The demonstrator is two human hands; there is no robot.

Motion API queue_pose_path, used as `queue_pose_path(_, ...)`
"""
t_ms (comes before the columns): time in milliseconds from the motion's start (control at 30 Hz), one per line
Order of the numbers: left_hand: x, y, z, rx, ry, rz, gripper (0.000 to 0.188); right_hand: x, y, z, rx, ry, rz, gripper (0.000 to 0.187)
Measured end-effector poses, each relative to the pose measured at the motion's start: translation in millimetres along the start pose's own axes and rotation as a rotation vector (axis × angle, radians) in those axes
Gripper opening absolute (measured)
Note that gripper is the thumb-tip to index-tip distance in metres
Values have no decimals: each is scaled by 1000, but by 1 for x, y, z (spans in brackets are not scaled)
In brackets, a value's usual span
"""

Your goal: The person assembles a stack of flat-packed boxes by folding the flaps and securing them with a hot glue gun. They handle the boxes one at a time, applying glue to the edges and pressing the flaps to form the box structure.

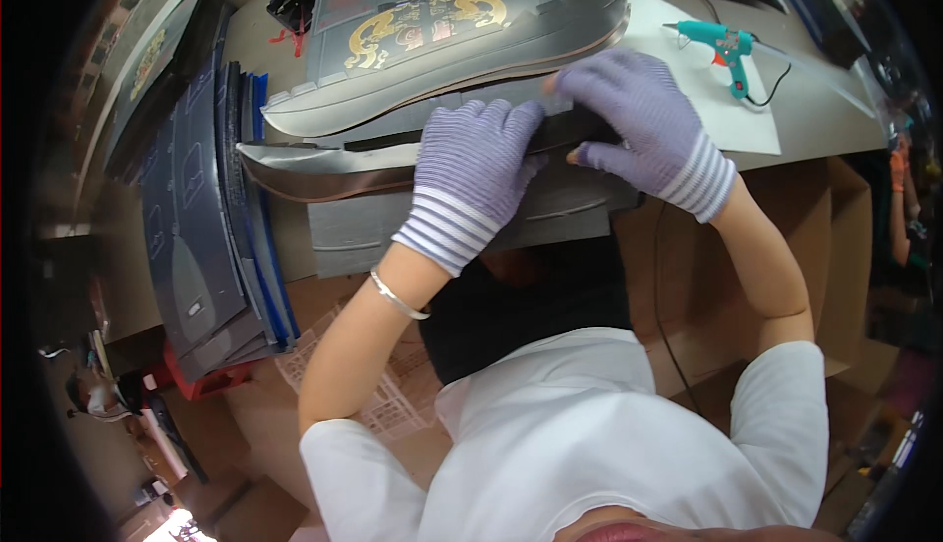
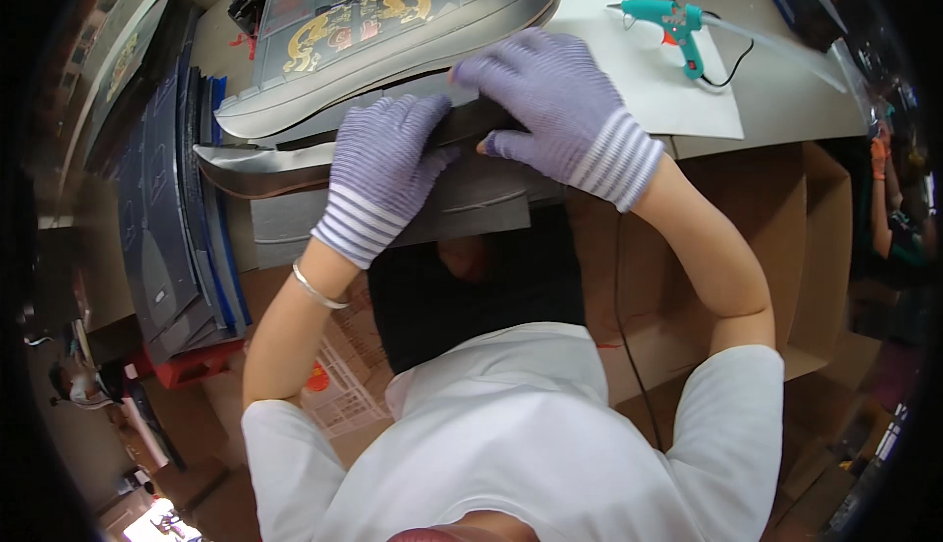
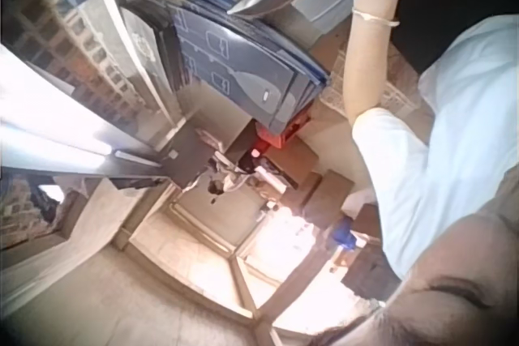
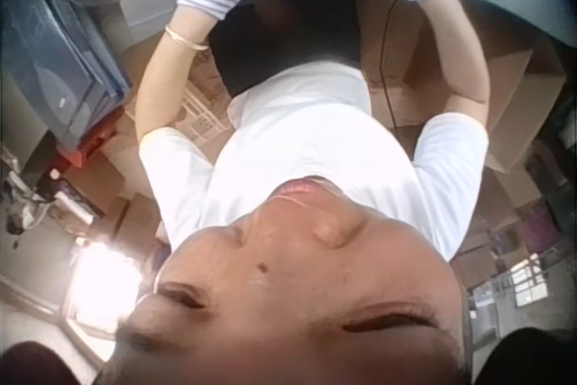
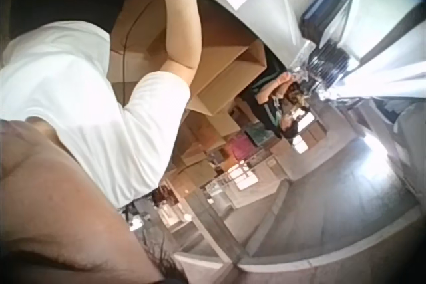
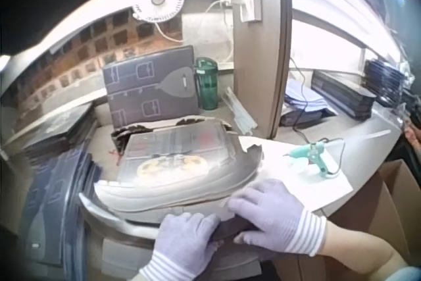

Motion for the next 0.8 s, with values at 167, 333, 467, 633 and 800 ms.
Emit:
queue_pose_path(167, -3, 5, 0, 31, -61, 13, 34, 15, 13, -25, 85, -38, -208, 43)
queue_pose_path(333, -1, 5, -3, 4, -127, 30, 32, 25, 18, -10, 123, -270, 37, 29)
queue_pose_path(467, 3, 3, 0, 10, -98, 75, 29, 33, 28, -4, 165, -170, -9, 35)
queue_pose_path(633, 1, 3, 1, 25, -114, 60, 30, 38, 29, -28, 77, -118, -104, 45)
queue_pose_path(800, 0, 6, 0, 19, -217, 62, 33, 23, 33, -33, 120, -229, -78, 37)
Point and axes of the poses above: each hand's wrist, its own z-axis towards the middle knuckle, its own x-axis out of the back of the hand, y = z × x, the point moved 1 cm from there along z, towards the middle knuckle, and after that the axes turned 6 degrees about -y, right-handed, at the moved point
